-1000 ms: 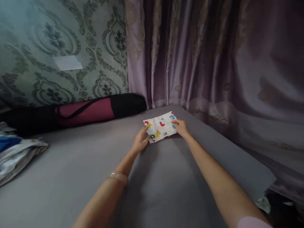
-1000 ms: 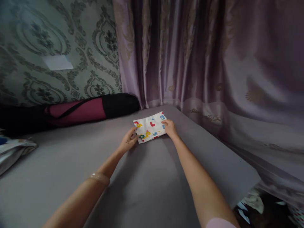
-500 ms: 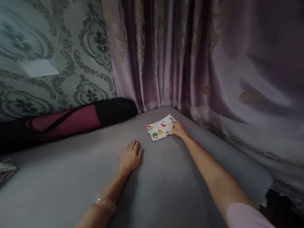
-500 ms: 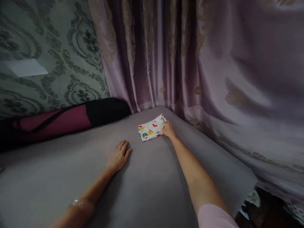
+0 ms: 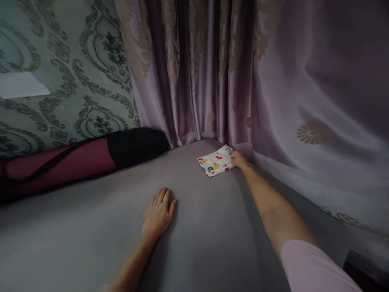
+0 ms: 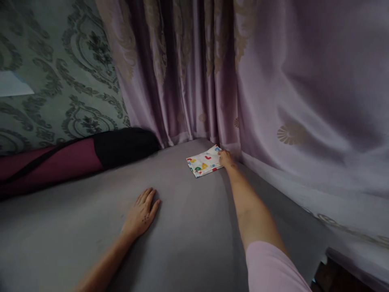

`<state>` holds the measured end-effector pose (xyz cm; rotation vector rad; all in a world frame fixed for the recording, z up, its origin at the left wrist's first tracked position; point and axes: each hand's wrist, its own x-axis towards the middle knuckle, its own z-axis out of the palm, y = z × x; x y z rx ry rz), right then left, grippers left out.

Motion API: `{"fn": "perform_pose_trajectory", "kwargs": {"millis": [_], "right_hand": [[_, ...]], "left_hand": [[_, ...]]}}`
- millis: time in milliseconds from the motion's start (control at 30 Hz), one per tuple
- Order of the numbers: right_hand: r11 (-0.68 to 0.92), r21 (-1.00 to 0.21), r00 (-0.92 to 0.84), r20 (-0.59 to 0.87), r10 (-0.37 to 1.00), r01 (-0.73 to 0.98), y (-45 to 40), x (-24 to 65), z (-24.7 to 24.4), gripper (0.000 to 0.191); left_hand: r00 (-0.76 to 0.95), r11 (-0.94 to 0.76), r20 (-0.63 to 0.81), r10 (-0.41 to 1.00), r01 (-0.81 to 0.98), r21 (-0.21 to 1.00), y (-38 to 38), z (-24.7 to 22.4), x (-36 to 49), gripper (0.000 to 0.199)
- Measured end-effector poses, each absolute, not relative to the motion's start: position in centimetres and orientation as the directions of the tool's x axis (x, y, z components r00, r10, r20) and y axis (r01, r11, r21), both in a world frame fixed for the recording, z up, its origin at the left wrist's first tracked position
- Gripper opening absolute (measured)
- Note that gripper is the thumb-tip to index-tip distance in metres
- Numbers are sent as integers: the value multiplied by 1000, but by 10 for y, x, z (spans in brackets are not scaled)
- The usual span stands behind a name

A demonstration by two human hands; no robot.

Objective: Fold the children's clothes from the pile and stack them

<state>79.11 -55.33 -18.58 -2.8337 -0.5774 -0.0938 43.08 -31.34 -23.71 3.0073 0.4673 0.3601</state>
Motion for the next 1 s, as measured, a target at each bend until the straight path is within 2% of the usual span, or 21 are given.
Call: {"fn": "perform_pose_trajectory", "kwargs": {"millis": [200,333,433,533,700,833,1000], "right_hand": [[-918,-139,928,103,359,371,-560,790,-178,49],[-935,-84,928,183,325,344,-551,775,-180,42],[-913,-78,901,212,377,400,-531,764,-184,43],[-893,-97,892,165,420,439,-510,762,-189,47],[-929,-125,936,102,338,349,-500,769,-199,63],[-959,-142,968,-17,250,245,-507,772,-204,66],[-950,-168,961,-46,273,262,-511,774,-203,67]], "left_hand": [[929,-955,222,296,283,91,-315,-235,430,60],[926,-950,215,309,293,103,-316,-234,430,60],[925,-950,219,312,295,108,-316,-235,430,60],[925,-949,214,315,299,102,-316,-235,430,60],[926,-948,208,314,296,116,-316,-233,430,60],[925,-946,212,316,292,140,-317,-233,429,60],[918,-942,222,327,300,147,-319,-231,429,57]]}}
